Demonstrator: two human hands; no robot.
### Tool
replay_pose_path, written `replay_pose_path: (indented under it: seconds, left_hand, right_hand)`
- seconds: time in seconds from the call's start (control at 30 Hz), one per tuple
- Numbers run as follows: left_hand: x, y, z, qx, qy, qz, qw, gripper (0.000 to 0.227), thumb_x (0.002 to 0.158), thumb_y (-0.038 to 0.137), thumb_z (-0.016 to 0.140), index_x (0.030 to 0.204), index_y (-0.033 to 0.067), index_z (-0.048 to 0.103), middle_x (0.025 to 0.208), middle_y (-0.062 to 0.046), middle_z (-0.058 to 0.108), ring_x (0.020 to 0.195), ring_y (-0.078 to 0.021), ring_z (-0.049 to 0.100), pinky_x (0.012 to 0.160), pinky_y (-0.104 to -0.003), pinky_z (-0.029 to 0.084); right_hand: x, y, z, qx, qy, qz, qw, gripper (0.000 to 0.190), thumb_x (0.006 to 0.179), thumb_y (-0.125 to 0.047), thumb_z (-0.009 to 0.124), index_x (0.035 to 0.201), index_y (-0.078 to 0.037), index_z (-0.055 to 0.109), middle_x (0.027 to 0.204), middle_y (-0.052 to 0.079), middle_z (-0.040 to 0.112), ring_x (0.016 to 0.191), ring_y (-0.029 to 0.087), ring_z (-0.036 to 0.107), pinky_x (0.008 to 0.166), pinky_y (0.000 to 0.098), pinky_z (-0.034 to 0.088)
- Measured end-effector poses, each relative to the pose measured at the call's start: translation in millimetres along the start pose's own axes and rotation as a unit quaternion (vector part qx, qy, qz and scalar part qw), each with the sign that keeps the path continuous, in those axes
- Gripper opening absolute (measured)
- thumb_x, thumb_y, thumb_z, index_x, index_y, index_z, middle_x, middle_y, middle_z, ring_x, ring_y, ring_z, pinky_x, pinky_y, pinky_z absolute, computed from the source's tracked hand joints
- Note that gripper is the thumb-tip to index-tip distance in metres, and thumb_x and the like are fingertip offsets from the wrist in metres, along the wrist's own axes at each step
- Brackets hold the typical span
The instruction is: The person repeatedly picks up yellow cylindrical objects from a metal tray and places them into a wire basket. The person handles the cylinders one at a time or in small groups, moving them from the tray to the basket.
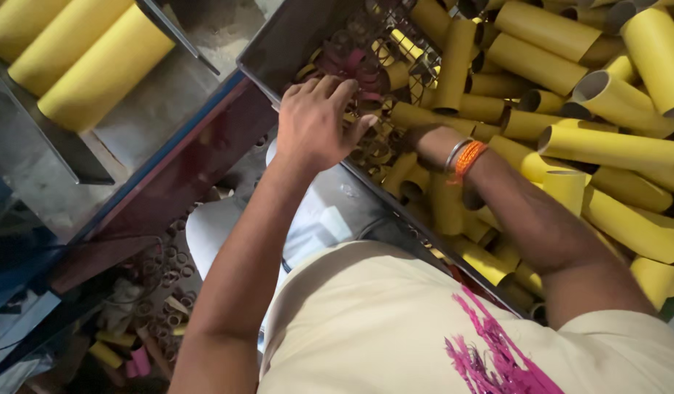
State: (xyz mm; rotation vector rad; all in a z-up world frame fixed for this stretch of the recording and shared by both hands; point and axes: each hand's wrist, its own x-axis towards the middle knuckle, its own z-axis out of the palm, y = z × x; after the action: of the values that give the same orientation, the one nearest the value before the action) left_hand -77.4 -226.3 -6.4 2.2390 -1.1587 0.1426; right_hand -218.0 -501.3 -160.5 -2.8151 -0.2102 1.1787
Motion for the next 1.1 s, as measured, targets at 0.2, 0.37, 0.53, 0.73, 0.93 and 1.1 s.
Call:
replay_pose_path:
  seconds: [0.2, 0.37, 0.53, 0.73, 0.93, 1.1]
  left_hand:
    - [0, -2, 1, 0.003, -0.009, -0.01, 1.0, 0.047, 0.089, 0.05, 0.076, 0.114, 0.0105, 0.069, 0.102, -0.01, 0.069, 0.1, -0.0326, 0.066, 0.089, -0.047, 0.048]
    - [-3, -4, 5, -0.029, 0.048, 0.023, 0.998, 0.046, 0.089, 0.048, 0.075, 0.115, 0.0112, 0.07, 0.1, -0.009, 0.068, 0.098, -0.0315, 0.065, 0.089, -0.046, 0.048]
    - [-4, -5, 8, -0.03, 0.027, 0.022, 0.999, 0.035, 0.087, 0.048, 0.073, 0.095, 0.0136, 0.071, 0.091, -0.009, 0.068, 0.091, -0.0316, 0.065, 0.082, -0.046, 0.046]
    - [-8, -9, 15, -0.035, 0.03, 0.034, 0.998, 0.038, 0.088, 0.049, 0.071, 0.085, 0.0117, 0.069, 0.085, -0.009, 0.069, 0.087, -0.031, 0.066, 0.081, -0.046, 0.045]
    - [-6, -9, 15, -0.034, -0.006, 0.038, 0.999, 0.035, 0.088, 0.049, 0.069, 0.083, 0.0134, 0.069, 0.088, -0.005, 0.07, 0.09, -0.028, 0.067, 0.082, -0.045, 0.045]
    - [-3, -7, -6, -0.162, 0.018, 0.018, 0.986, 0.053, 0.084, 0.044, 0.074, 0.122, 0.0081, 0.066, 0.107, -0.01, 0.067, 0.095, -0.0301, 0.067, 0.084, -0.045, 0.047]
  right_hand:
    - [-22, -61, 27, -0.097, 0.013, -0.023, 0.995, 0.022, 0.092, -0.024, 0.056, 0.098, -0.017, 0.076, 0.104, 0.015, 0.072, 0.093, 0.036, 0.072, 0.074, 0.0485, 0.057]
    - [-45, -78, 32, -0.081, 0.212, 0.011, 0.974, 0.02, 0.087, -0.026, 0.058, 0.091, -0.016, 0.076, 0.096, 0.016, 0.071, 0.083, 0.034, 0.071, 0.064, 0.0472, 0.055]
    - [-38, -61, 43, -0.023, 0.173, 0.184, 0.967, 0.03, 0.089, -0.037, 0.06, 0.096, -0.011, 0.072, 0.099, 0.017, 0.071, 0.086, 0.034, 0.071, 0.069, 0.0467, 0.056]
    - [-33, -26, 69, -0.084, 0.227, 0.252, 0.937, 0.019, 0.098, -0.023, 0.065, 0.103, -0.007, 0.072, 0.107, 0.017, 0.069, 0.082, 0.035, 0.073, 0.08, 0.0597, 0.056]
    - [-91, -8, 9, 0.039, 0.307, 0.233, 0.922, 0.028, 0.078, -0.018, 0.078, 0.104, -0.008, 0.075, 0.124, 0.021, 0.06, 0.102, 0.038, 0.066, 0.092, 0.0486, 0.056]
    - [-164, -32, -100, 0.155, 0.437, 0.143, 0.875, 0.029, 0.083, 0.006, 0.075, 0.109, -0.007, 0.074, 0.132, 0.018, 0.057, 0.106, 0.029, 0.068, 0.088, 0.039, 0.063]
